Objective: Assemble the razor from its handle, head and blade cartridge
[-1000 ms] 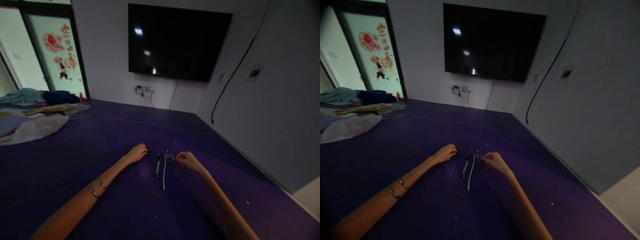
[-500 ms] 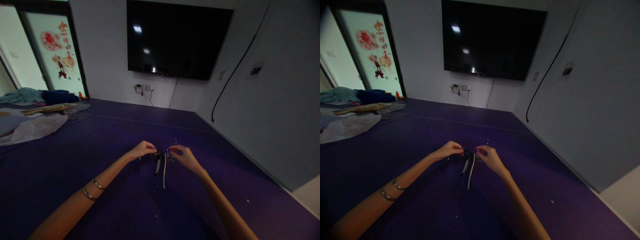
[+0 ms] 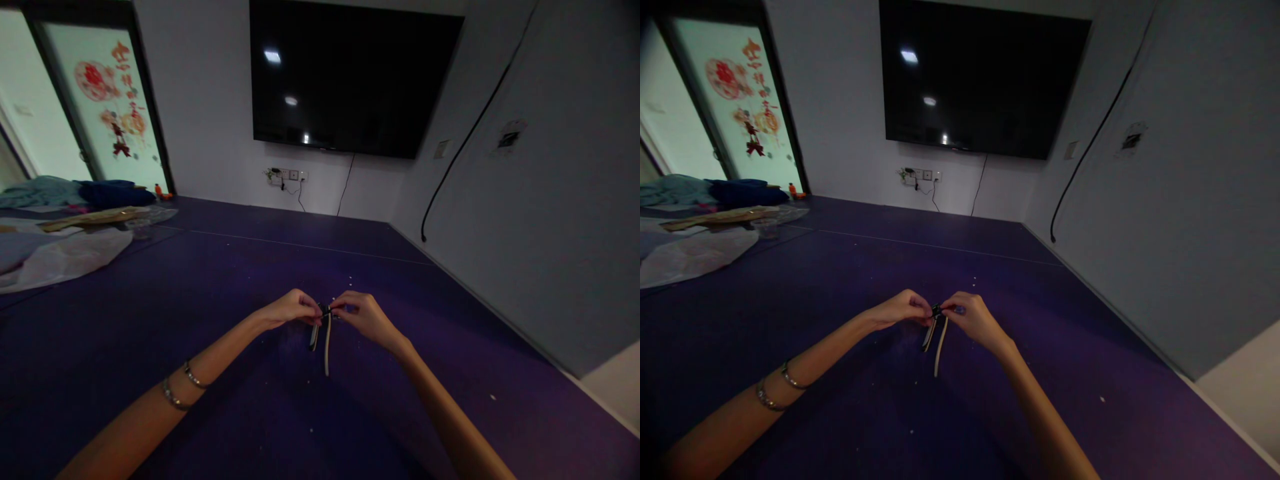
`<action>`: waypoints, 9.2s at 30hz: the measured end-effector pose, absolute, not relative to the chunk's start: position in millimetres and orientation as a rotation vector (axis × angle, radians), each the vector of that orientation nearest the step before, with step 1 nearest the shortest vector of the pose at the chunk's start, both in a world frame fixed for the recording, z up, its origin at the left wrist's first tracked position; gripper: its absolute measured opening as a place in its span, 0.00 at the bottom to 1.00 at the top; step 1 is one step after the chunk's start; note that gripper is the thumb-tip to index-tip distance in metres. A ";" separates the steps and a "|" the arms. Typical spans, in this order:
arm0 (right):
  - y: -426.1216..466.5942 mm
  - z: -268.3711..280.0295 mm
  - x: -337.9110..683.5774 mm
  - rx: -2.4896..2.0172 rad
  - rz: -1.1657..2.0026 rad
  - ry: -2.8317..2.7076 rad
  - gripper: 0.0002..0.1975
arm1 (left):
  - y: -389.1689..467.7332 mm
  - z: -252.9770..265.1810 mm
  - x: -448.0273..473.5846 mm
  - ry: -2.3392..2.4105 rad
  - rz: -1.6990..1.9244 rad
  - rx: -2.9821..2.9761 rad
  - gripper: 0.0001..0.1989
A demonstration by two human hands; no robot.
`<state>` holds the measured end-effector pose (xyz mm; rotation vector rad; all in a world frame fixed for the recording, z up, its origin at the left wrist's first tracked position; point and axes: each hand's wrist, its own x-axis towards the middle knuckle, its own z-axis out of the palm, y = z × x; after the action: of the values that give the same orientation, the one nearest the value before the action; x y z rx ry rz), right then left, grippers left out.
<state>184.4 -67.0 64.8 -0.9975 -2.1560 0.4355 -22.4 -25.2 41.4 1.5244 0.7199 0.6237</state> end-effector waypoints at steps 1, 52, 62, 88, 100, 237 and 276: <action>-67.6 65.1 184.3 -1.015 0.459 -2.150 0.08 | -25.6 41.3 -22.1 0.716 0.619 1.516 0.09; -6.2 -23.0 218.8 -1.481 0.548 -1.772 0.10 | 18.5 -11.7 49.2 1.052 0.536 2.844 0.13; -7.4 -23.4 219.6 -1.470 0.446 -1.857 0.11 | 14.7 -7.4 48.0 1.036 0.520 2.852 0.12; 6.2 -48.0 246.2 -1.242 0.792 -1.336 0.19 | 7.6 -3.7 48.4 1.067 0.442 2.902 0.11; 3.3 -45.2 246.4 -1.216 0.815 -1.266 0.19 | -13.4 42.4 34.7 1.441 0.484 2.762 0.09; -65.7 -6.1 395.8 -2.130 0.277 -1.477 0.06 | 15.3 -14.6 47.2 1.241 0.513 2.821 0.25; -130.3 58.1 301.0 -1.363 0.487 -2.106 0.40 | -71.5 38.9 98.3 0.720 0.713 2.629 0.35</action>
<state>301.0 -130.3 58.1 -1.3626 -2.1063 0.4866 98.3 -71.5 38.9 2.6295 0.7198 0.7127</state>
